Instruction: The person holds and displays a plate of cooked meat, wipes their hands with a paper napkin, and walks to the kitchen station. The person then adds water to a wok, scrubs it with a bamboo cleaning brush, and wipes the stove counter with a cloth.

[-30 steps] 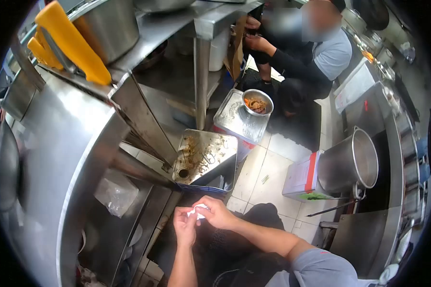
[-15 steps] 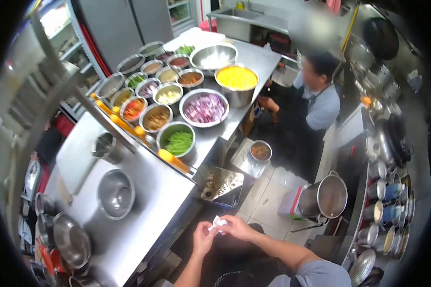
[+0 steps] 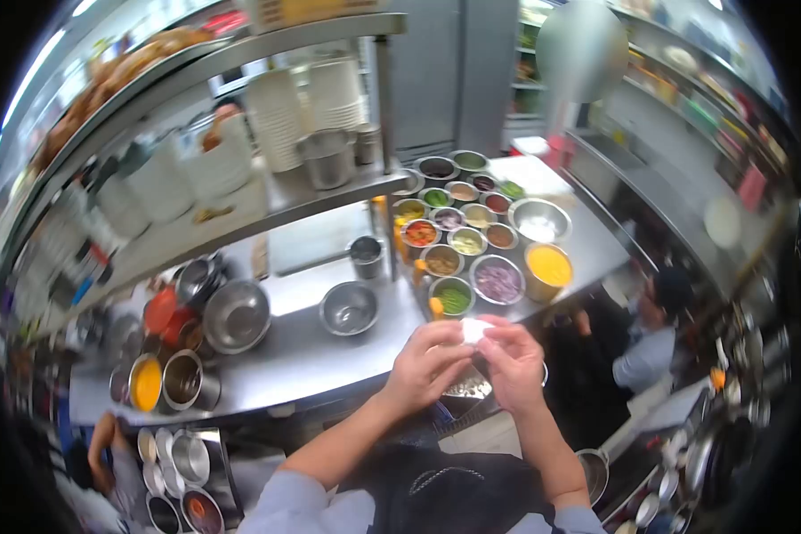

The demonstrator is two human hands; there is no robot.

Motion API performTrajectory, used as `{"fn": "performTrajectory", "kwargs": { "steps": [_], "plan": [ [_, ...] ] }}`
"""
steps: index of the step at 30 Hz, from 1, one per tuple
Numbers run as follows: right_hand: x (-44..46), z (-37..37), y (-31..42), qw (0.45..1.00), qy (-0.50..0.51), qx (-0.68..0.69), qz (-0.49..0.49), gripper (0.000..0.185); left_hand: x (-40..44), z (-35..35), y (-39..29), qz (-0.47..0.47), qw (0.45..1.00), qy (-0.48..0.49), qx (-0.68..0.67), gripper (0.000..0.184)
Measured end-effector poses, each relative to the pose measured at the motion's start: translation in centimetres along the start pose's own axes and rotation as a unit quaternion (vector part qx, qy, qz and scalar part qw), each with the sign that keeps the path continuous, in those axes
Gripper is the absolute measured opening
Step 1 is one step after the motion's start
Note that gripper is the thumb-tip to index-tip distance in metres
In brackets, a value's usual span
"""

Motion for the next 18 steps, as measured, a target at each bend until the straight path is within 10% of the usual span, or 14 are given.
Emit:
{"fn": "performTrajectory", "kwargs": {
  "steps": [5, 11, 18],
  "plan": [
    [0.4, -9.7, 4.0, 0.983, 0.16, -0.079, 0.037, 0.027, -2.0, 2.1, 1.4, 0.28, 0.891, -0.089, -0.345, 0.036],
    [-1.8, -20.5, 9.8, 0.905, 0.401, -0.114, 0.086, 0.041, 2.3, 13.9, -10.6, 0.005, 0.976, -0.117, -0.185, 0.022],
    [-6.4, -26.1, 10.9, 0.726, 0.645, 0.218, -0.098, 0.018, 2.6, 17.1, -17.5, -0.116, 0.88, -0.088, -0.452, 0.026]
  ]
}}
Point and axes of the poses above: each hand's wrist, its own x-axis towards the middle knuckle, its own z-axis out of the back of the hand, y = z × x, the point moved 9 cm from there along x, towards the middle knuckle, and after that the axes turned 13 degrees about x, right-handed, at the moved point
